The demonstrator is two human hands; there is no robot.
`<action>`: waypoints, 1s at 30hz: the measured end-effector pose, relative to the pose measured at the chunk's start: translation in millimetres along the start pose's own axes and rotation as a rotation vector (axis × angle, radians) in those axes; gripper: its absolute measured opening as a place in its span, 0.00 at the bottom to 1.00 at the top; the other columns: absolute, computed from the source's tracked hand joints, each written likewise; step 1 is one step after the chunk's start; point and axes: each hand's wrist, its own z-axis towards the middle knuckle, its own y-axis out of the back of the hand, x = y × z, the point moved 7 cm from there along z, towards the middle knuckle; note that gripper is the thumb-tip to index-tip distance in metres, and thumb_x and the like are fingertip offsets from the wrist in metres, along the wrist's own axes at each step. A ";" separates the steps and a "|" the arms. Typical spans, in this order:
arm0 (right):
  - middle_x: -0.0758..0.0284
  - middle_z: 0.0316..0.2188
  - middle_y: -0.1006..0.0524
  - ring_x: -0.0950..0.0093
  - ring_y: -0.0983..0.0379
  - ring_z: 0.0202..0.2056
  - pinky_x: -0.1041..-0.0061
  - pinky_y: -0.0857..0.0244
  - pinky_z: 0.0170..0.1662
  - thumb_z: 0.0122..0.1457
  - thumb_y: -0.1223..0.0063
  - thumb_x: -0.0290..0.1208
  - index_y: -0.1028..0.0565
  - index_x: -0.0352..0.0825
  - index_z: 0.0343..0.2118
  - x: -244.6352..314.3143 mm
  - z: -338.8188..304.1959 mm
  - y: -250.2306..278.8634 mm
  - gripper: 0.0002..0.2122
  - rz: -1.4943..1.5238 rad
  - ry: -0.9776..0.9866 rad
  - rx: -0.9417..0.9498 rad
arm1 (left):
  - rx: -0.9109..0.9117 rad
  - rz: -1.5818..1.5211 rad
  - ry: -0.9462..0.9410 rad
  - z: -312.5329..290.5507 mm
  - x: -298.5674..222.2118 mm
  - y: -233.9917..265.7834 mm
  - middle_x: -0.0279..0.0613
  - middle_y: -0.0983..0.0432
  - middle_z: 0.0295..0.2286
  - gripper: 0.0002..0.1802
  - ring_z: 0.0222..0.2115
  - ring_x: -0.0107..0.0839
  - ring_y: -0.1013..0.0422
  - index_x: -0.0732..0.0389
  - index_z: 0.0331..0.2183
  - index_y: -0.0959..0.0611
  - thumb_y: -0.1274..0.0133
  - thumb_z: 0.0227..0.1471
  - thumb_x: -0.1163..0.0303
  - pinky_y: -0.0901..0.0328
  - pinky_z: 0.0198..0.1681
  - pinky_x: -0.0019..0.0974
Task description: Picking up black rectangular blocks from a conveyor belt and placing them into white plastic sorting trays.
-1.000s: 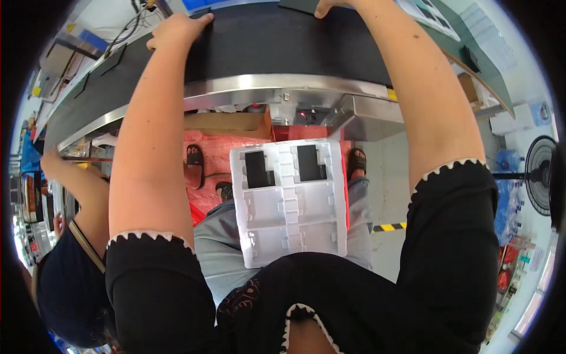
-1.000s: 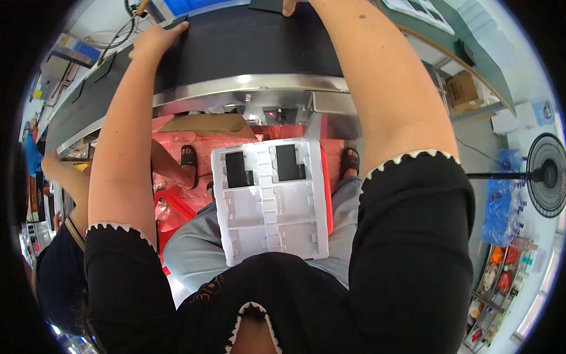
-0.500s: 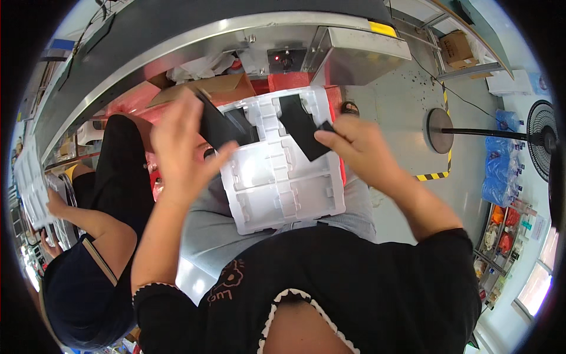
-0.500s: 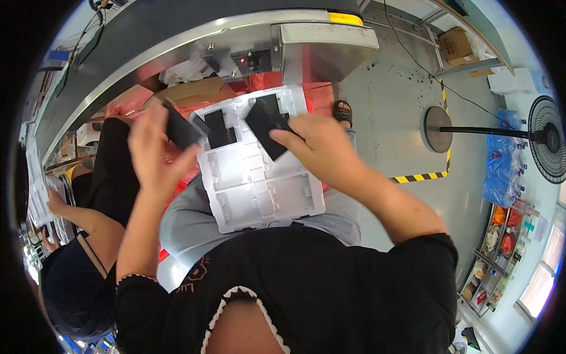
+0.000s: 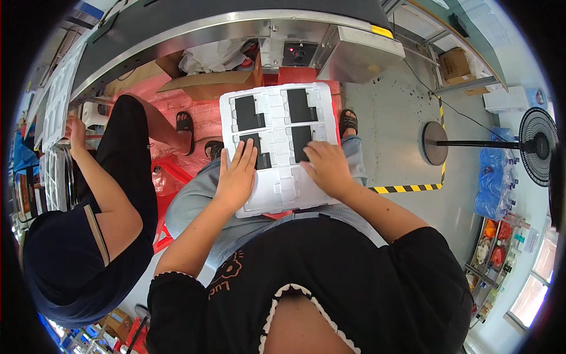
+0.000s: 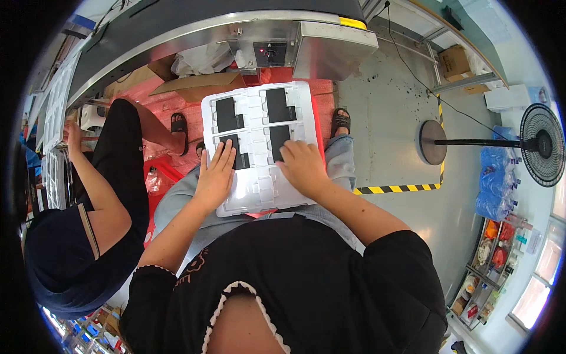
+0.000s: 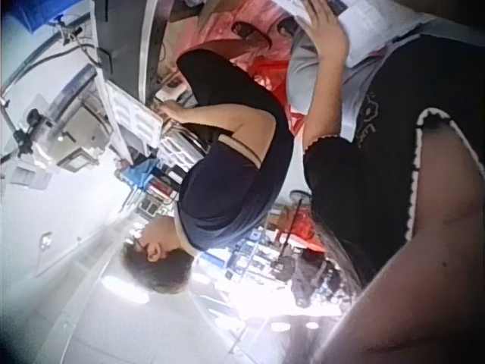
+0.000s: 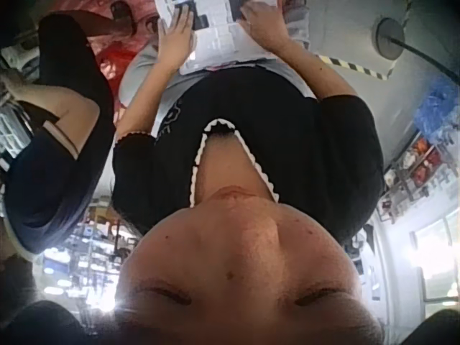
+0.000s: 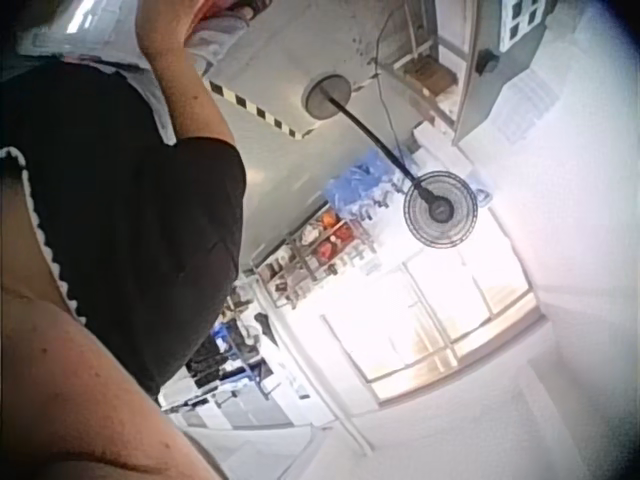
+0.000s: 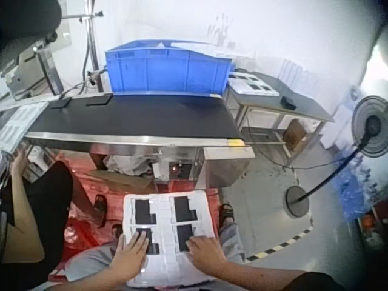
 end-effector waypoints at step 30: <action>0.53 0.40 0.25 0.59 0.28 0.43 0.64 0.34 0.45 0.41 0.36 0.40 0.25 0.28 0.40 -27.8 386.7 266.8 0.24 -0.213 -0.046 0.033 | -0.830 0.200 0.869 208.7 301.3 293.2 0.64 0.37 0.49 0.60 0.54 0.52 0.42 0.74 0.51 0.35 0.56 0.36 0.25 0.47 0.54 0.53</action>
